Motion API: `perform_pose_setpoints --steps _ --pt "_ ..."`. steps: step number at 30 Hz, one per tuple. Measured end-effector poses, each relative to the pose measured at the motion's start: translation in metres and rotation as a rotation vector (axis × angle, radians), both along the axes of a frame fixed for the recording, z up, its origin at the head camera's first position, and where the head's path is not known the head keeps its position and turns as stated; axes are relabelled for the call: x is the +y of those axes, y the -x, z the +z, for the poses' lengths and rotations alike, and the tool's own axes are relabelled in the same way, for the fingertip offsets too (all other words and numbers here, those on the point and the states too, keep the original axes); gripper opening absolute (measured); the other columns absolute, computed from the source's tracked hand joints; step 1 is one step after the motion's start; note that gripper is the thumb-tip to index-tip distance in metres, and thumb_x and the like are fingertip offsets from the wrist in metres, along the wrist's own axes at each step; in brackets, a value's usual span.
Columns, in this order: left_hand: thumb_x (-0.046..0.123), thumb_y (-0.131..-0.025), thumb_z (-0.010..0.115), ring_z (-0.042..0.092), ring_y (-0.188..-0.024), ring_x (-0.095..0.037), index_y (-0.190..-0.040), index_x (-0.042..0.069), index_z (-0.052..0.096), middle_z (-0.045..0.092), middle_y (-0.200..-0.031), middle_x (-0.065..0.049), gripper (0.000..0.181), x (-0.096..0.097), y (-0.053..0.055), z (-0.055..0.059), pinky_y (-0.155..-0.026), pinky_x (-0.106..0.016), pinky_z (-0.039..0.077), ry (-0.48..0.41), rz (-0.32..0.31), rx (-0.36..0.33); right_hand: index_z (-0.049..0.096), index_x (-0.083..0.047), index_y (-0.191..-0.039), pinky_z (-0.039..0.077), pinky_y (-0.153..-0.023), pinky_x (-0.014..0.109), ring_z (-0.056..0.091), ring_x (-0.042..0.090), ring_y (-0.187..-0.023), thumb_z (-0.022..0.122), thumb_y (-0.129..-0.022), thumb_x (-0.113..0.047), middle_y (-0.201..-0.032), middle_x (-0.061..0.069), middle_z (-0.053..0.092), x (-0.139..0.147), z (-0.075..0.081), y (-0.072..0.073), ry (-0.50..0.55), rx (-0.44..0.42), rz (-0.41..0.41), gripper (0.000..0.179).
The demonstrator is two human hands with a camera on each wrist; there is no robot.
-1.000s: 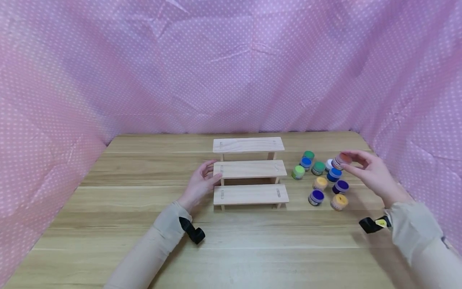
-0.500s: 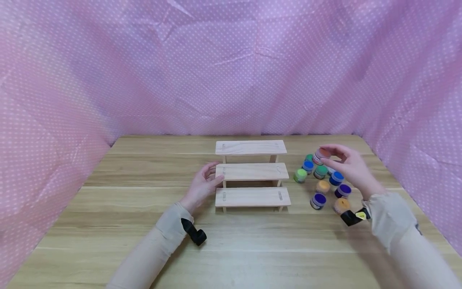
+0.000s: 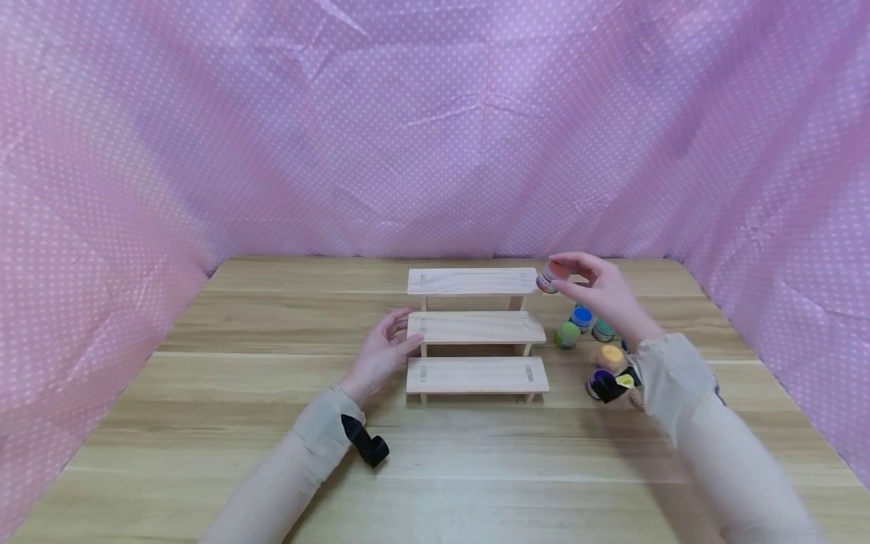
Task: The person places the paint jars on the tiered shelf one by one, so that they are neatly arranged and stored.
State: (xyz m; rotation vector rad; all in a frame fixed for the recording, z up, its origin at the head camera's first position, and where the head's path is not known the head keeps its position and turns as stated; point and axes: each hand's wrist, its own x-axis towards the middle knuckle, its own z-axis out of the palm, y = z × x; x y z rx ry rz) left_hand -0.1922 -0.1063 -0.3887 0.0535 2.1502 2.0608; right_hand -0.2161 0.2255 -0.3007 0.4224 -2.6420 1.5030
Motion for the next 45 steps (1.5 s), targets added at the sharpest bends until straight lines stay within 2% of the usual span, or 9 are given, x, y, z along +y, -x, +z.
perform_pose_setpoints --steps 5,9,14,19,27,33,40,45 --pt "0.003 -0.089 0.062 0.053 -0.117 -0.027 -0.142 0.011 0.04 0.047 -0.136 -0.015 0.058 0.0 -0.001 0.0 -0.082 -0.031 0.052 -0.006 0.005 -0.005 0.052 -0.007 -0.132 0.043 -0.091 0.023 0.052 0.009 -0.111 0.063 -0.091 -0.027 -0.124 0.005 0.06 -0.019 0.007 0.013 -0.027 -0.016 0.004 0.046" --pt "0.003 -0.09 0.061 0.052 -0.119 -0.028 -0.142 0.01 0.039 0.046 -0.137 -0.016 0.058 0.0 -0.001 0.0 -0.084 -0.032 0.053 -0.011 0.007 -0.013 0.051 -0.005 -0.132 0.043 -0.098 0.03 0.053 0.021 -0.117 0.063 -0.091 -0.02 -0.129 0.014 0.057 -0.034 0.01 0.023 -0.032 -0.011 0.037 0.045" --pt "0.003 -0.09 0.061 0.052 -0.119 -0.027 -0.142 0.01 0.039 0.047 -0.137 -0.016 0.057 0.0 -0.001 0.0 -0.082 -0.029 0.052 -0.027 0.01 -0.015 0.052 -0.005 -0.131 0.047 -0.092 0.027 0.057 0.026 -0.112 0.064 -0.09 -0.015 -0.127 0.015 0.058 -0.051 0.011 0.033 0.001 -0.024 0.08 0.044" --pt "0.002 -0.089 0.061 0.053 -0.117 -0.028 -0.143 0.007 0.037 0.047 -0.136 -0.018 0.058 0.001 0.0 -0.002 -0.079 -0.025 0.051 -0.018 0.003 0.013 0.055 -0.003 -0.127 0.049 -0.093 0.032 0.06 0.03 -0.109 0.066 -0.087 -0.01 -0.121 0.017 0.059 -0.066 0.008 0.04 0.016 -0.017 0.101 0.042" --pt "0.005 -0.09 0.061 0.05 -0.121 -0.029 -0.143 0.01 0.038 0.045 -0.137 -0.015 0.058 0.0 0.001 -0.002 -0.085 -0.034 0.051 -0.003 0.001 0.0 0.059 0.0 -0.121 0.049 -0.093 0.035 0.06 0.029 -0.106 0.069 -0.083 -0.006 -0.116 0.018 0.061 -0.096 0.009 0.053 -0.009 0.053 0.136 0.04" --pt "0.007 -0.091 0.062 0.05 -0.121 -0.028 -0.142 0.011 0.038 0.045 -0.138 -0.014 0.057 -0.001 0.0 -0.003 -0.086 -0.036 0.05 0.002 -0.013 0.001 0.059 -0.001 -0.122 0.05 -0.092 0.035 0.061 0.03 -0.104 0.068 -0.084 -0.007 -0.116 0.017 0.061 -0.114 0.012 0.056 -0.023 0.024 0.173 0.04" --pt "0.006 -0.09 0.062 0.052 -0.118 -0.026 -0.142 0.011 0.039 0.047 -0.137 -0.013 0.058 0.0 0.0 -0.002 -0.088 -0.037 0.05 -0.012 0.0 -0.006 0.06 0.0 -0.12 0.051 -0.091 0.033 0.062 0.028 -0.102 0.068 -0.083 -0.005 -0.114 0.016 0.063 -0.129 0.009 0.06 -0.084 0.077 0.269 0.038" --pt "0.006 -0.09 0.062 0.051 -0.12 -0.028 -0.142 0.011 0.04 0.047 -0.137 -0.014 0.057 -0.001 -0.001 -0.003 -0.088 -0.036 0.051 -0.011 0.0 -0.003 0.06 0.001 -0.119 0.05 -0.092 0.036 0.062 0.029 -0.102 0.069 -0.081 -0.004 -0.112 0.016 0.063 -0.135 0.006 0.062 -0.101 0.075 0.305 0.039"
